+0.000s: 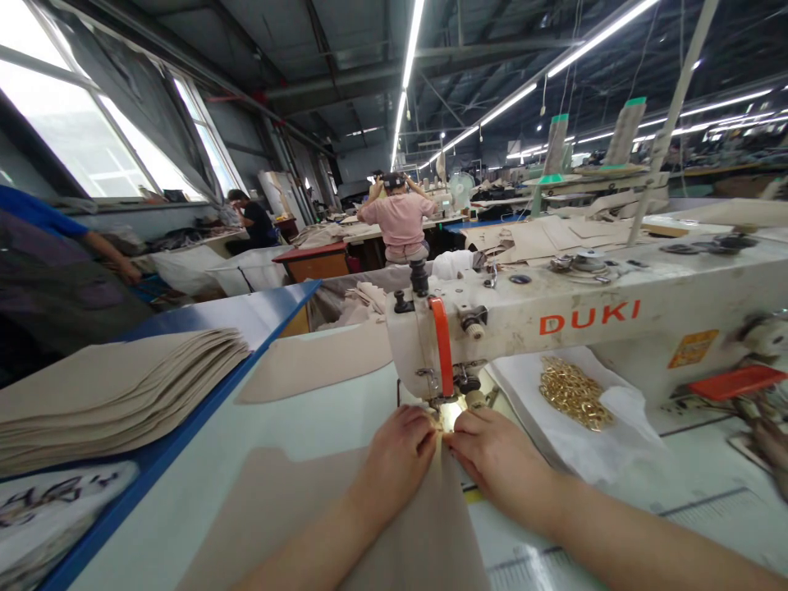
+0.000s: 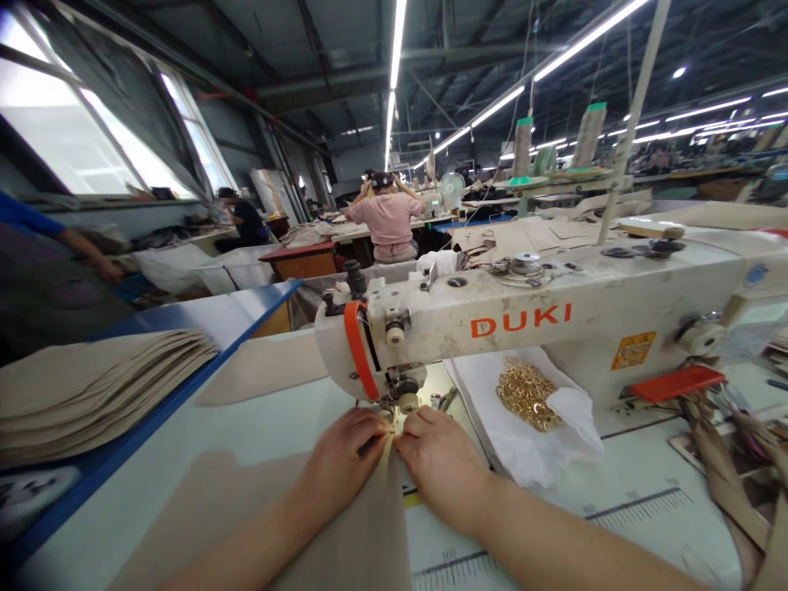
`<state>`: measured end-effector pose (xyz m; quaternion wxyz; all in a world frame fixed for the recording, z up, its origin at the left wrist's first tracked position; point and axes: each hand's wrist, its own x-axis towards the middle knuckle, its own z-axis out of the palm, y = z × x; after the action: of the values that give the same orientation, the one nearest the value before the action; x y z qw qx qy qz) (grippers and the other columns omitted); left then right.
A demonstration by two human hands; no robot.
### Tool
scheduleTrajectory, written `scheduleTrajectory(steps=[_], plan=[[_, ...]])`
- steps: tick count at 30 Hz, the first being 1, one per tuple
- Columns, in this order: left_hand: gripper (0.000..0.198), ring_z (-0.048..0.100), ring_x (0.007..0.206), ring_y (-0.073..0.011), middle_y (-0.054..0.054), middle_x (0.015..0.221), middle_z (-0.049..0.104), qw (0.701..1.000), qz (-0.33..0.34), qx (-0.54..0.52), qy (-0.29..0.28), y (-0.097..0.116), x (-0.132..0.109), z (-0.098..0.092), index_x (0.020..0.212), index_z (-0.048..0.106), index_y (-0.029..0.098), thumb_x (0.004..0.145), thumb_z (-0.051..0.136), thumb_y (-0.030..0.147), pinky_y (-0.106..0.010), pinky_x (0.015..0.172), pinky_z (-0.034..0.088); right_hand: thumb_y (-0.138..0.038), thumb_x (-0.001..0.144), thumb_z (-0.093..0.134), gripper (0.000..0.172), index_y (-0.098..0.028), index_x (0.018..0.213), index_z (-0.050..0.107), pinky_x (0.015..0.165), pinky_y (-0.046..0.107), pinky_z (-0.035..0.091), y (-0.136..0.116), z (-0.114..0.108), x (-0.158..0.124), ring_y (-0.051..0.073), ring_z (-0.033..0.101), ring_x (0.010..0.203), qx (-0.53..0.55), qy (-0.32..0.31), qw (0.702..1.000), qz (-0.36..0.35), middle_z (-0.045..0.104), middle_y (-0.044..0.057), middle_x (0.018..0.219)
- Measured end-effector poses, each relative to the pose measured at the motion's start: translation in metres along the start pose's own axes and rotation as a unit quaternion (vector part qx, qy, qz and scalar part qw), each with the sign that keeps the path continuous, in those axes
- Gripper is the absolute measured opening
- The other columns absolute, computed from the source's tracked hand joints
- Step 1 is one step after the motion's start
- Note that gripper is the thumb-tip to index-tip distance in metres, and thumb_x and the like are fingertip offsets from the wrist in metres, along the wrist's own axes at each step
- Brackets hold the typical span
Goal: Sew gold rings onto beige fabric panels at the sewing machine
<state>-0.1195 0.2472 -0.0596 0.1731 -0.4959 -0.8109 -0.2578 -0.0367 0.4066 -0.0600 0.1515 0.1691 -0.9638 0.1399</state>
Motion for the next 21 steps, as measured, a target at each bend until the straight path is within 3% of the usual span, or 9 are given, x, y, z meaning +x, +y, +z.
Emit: scheduleTrajectory(steps=[9, 21], plan=[[0.017, 0.059, 0.079, -0.0176, -0.004, 0.076, 0.065, 1.0, 0.029, -0.006, 0.0, -0.013, 0.004, 0.007, 0.073, 0.061, 0.016, 0.082, 0.052, 0.005, -0.03, 0.073, 0.05, -0.011, 0.089, 0.054, 0.013, -0.014, 0.096, 0.065, 0.074, 0.031, 0.039, 0.0, 0.004, 0.004, 0.02, 0.048, 0.077, -0.036, 0.017, 0.999, 0.011, 0.059, 0.006, 0.086], [0.017, 0.06, 0.078, -0.0184, -0.004, 0.076, 0.065, 0.999, 0.047, 0.005, 0.019, -0.014, 0.007, 0.006, 0.073, 0.061, 0.016, 0.082, 0.051, 0.006, -0.03, 0.072, 0.051, -0.011, 0.09, 0.051, 0.013, -0.012, 0.096, 0.063, 0.088, 0.035, 0.038, -0.001, 0.011, 0.007, 0.022, 0.048, 0.091, 0.001, 0.042, 0.999, 0.033, 0.059, 0.008, 0.094]])
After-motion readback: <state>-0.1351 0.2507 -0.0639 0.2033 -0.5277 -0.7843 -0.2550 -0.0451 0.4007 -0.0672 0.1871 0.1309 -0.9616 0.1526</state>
